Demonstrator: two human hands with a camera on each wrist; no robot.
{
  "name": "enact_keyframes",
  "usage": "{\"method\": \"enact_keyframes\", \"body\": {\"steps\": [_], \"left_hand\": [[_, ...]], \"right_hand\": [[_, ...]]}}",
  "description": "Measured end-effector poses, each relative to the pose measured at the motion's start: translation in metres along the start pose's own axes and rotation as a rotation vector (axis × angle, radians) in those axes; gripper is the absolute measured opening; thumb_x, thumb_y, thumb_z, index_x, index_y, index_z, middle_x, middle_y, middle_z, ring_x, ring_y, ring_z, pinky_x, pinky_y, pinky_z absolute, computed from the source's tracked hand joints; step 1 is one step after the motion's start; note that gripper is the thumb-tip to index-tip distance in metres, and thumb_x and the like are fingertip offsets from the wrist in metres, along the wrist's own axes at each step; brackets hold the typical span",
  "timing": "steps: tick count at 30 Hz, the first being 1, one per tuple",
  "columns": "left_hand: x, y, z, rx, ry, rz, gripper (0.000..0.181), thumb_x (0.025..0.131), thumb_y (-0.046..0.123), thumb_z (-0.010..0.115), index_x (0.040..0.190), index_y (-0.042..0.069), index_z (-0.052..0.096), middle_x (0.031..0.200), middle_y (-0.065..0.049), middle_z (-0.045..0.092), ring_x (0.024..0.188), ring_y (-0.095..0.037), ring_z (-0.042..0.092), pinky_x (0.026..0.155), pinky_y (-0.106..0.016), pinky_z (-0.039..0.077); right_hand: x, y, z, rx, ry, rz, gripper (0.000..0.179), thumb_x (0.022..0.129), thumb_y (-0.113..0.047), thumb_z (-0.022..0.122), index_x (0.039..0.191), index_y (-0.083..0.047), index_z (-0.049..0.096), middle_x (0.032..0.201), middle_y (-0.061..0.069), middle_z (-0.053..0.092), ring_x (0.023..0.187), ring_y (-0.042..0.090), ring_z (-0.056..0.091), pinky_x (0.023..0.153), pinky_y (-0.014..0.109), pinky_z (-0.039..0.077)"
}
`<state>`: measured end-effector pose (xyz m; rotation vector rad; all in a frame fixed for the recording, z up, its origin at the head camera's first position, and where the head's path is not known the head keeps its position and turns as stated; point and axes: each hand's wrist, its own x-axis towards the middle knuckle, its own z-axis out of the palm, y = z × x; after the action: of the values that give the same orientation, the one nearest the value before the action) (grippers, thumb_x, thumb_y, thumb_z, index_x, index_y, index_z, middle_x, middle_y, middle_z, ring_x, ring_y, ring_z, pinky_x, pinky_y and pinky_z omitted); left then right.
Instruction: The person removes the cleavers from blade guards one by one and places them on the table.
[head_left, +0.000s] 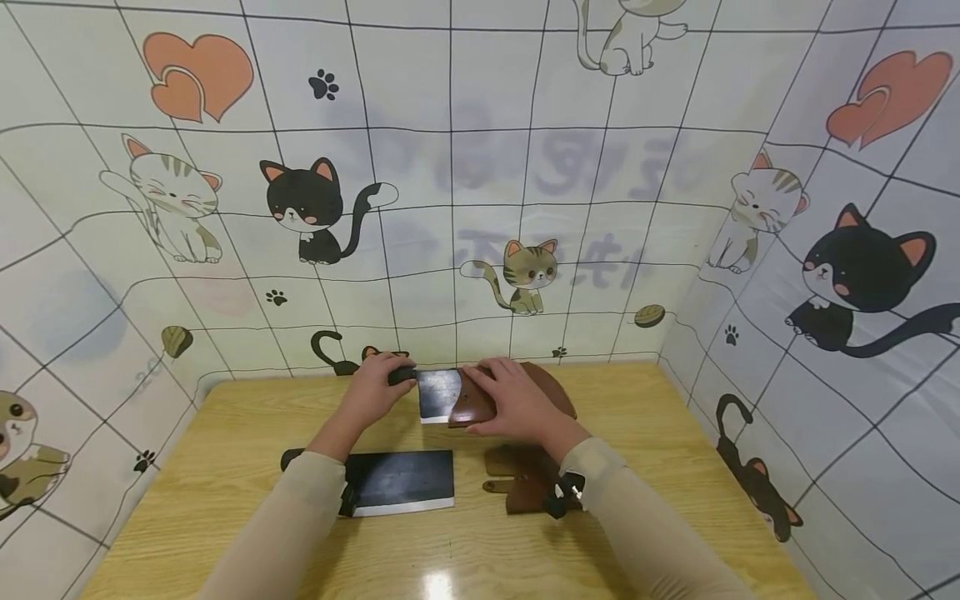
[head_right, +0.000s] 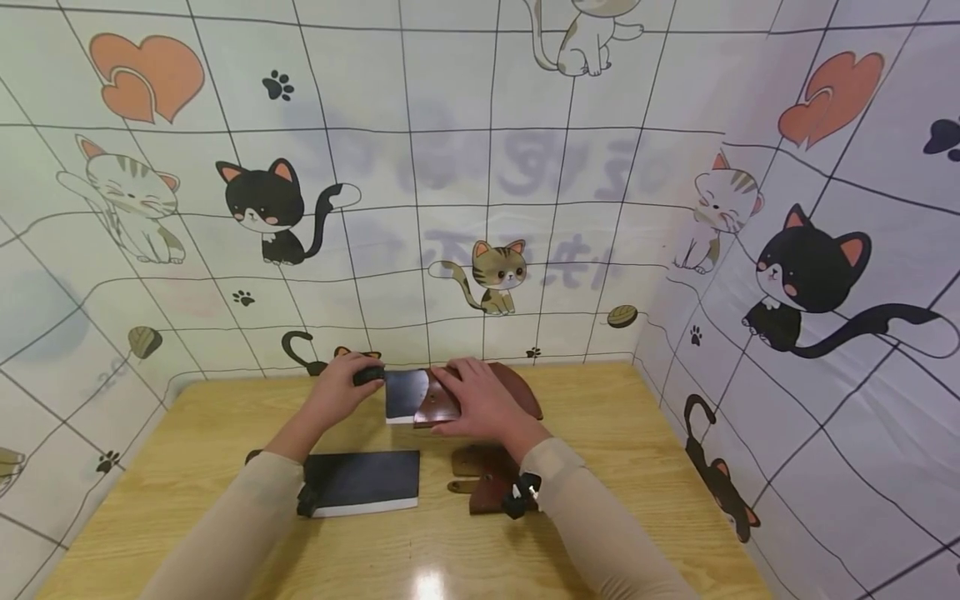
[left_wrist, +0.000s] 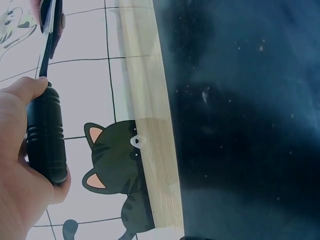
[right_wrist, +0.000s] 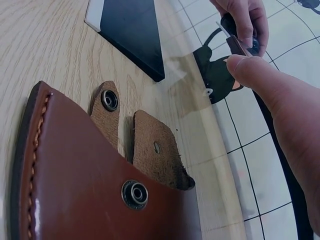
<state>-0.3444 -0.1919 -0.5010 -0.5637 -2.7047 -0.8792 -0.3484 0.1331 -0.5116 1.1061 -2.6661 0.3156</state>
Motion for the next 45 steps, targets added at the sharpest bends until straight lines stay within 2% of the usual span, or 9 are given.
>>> {"method": "enact_keyframes", "body": {"steps": [10,16,21,26,33,37,45], "left_hand": [[-0.002,-0.002,-0.004,0.003,0.002,-0.009,0.040,0.103,0.023,0.083,0.139,0.007,0.076,0.144,-0.021,0.068,0.130,-0.046,0.062,0.100,-0.062,0.055],[-0.004,-0.012,-0.006,0.012,0.027,0.011,0.034,0.102,0.020,0.084,0.133,0.008,0.078,0.133,-0.019,0.072,0.119,-0.043,0.065,0.092,-0.061,0.057],[-0.008,-0.017,-0.009,0.012,0.023,-0.003,0.034,0.102,0.020,0.084,0.134,0.008,0.078,0.127,-0.019,0.071,0.113,-0.040,0.065,0.088,-0.058,0.057],[-0.012,-0.016,-0.010,0.074,0.008,-0.001,0.034,0.104,0.025,0.082,0.135,0.011,0.076,0.133,-0.016,0.071,0.121,-0.045,0.062,0.095,-0.063,0.054],[-0.014,-0.012,-0.010,0.159,-0.003,-0.016,0.035,0.107,0.032,0.078,0.137,0.015,0.074,0.139,-0.011,0.070,0.132,-0.045,0.058,0.100,-0.071,0.047],[-0.014,-0.012,-0.009,0.161,0.000,-0.028,0.035,0.107,0.033,0.078,0.138,0.017,0.074,0.140,-0.009,0.070,0.133,-0.044,0.058,0.100,-0.073,0.044],[-0.013,-0.010,-0.009,0.128,-0.003,-0.041,0.035,0.106,0.031,0.079,0.138,0.017,0.075,0.140,-0.009,0.070,0.133,-0.043,0.058,0.099,-0.073,0.047]], "right_hand": [[0.000,0.000,-0.002,0.010,0.009,-0.006,0.109,0.085,-0.078,0.082,0.173,-0.028,0.041,0.158,0.004,0.049,0.146,0.027,0.044,0.122,0.053,0.040],[-0.004,0.006,-0.002,0.015,-0.007,0.002,0.109,0.086,-0.074,0.084,0.173,-0.025,0.041,0.159,0.008,0.048,0.148,0.031,0.044,0.122,0.056,0.040],[-0.008,0.008,-0.005,0.026,0.004,-0.015,0.110,0.085,-0.071,0.087,0.172,-0.021,0.043,0.159,0.010,0.049,0.147,0.033,0.044,0.122,0.058,0.040],[-0.010,0.006,-0.009,0.043,-0.005,-0.027,0.109,0.086,-0.067,0.088,0.172,-0.019,0.043,0.160,0.012,0.048,0.149,0.036,0.043,0.124,0.061,0.037],[-0.010,0.008,-0.007,0.006,0.000,-0.035,0.109,0.087,-0.073,0.084,0.172,-0.019,0.043,0.159,0.013,0.049,0.148,0.035,0.044,0.125,0.060,0.035],[-0.009,0.009,-0.006,0.014,0.010,-0.032,0.109,0.085,-0.072,0.086,0.171,-0.019,0.044,0.157,0.011,0.049,0.147,0.035,0.044,0.123,0.059,0.037],[-0.009,0.010,-0.005,0.029,0.006,-0.024,0.109,0.085,-0.070,0.087,0.171,-0.019,0.044,0.158,0.011,0.049,0.148,0.035,0.044,0.124,0.060,0.036]]}}
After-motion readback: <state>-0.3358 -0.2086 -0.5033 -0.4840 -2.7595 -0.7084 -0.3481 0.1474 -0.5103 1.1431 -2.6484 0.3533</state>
